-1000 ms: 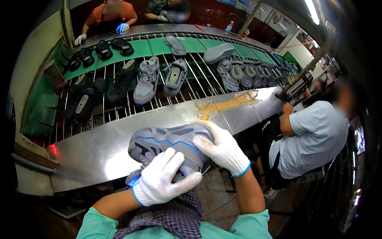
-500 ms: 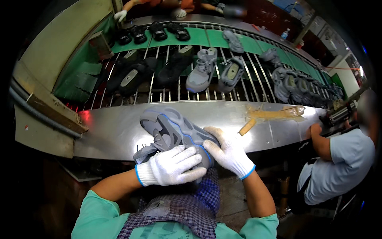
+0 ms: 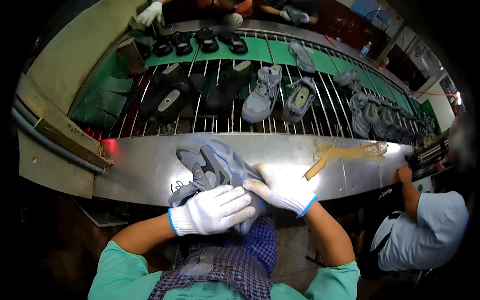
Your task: The person picks up several shoes from a conveyor belt by hand, wipes the edges and surfaces of the soles and uppers with a cloth, and sometimes uses a tool to scrape the shoe edges.
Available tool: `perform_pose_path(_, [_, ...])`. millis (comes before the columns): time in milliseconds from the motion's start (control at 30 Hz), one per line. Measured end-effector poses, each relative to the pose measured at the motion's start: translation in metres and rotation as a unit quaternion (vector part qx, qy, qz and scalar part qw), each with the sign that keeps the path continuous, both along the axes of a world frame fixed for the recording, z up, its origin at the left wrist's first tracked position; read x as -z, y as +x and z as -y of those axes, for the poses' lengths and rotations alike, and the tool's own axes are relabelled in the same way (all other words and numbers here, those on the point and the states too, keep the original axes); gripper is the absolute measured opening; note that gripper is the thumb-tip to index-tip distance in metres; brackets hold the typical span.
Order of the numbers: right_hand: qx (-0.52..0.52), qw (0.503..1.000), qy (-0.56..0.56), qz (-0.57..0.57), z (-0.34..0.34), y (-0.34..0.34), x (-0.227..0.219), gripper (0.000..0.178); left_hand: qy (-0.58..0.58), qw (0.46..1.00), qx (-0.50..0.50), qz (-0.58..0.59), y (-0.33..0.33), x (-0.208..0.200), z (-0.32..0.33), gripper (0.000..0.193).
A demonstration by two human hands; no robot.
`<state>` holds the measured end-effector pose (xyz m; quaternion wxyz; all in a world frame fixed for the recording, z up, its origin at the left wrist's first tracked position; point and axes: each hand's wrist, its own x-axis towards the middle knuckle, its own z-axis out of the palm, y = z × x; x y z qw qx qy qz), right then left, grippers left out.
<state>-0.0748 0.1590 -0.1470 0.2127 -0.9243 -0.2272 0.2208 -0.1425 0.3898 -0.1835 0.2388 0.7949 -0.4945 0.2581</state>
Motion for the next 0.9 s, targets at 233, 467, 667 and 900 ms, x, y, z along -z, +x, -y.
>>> perform_pose_path(233, [0.047,0.992,0.110,-0.030,-0.042,0.035,0.010,0.064,-0.003,1.000,-0.017,0.012,-0.004,0.002,-0.005,0.033])
perform_pose_path(467, [-0.054,0.989,0.136,-0.003,-0.095,0.070,0.020,0.063,-0.041,0.999,-0.018,0.018,-0.011,0.020,-0.012,0.033])
perform_pose_path(667, [-0.103,0.990,-0.080,0.046,-0.089,0.035,-0.017,0.056,-0.016,0.999,-0.018,0.040,-0.020,0.031,-0.022,0.036])
perform_pose_path(900, [-0.153,0.988,0.035,0.018,-0.027,-0.003,-0.006,0.086,-0.037,0.997,-0.007,0.061,-0.030,0.038,-0.033,0.037])
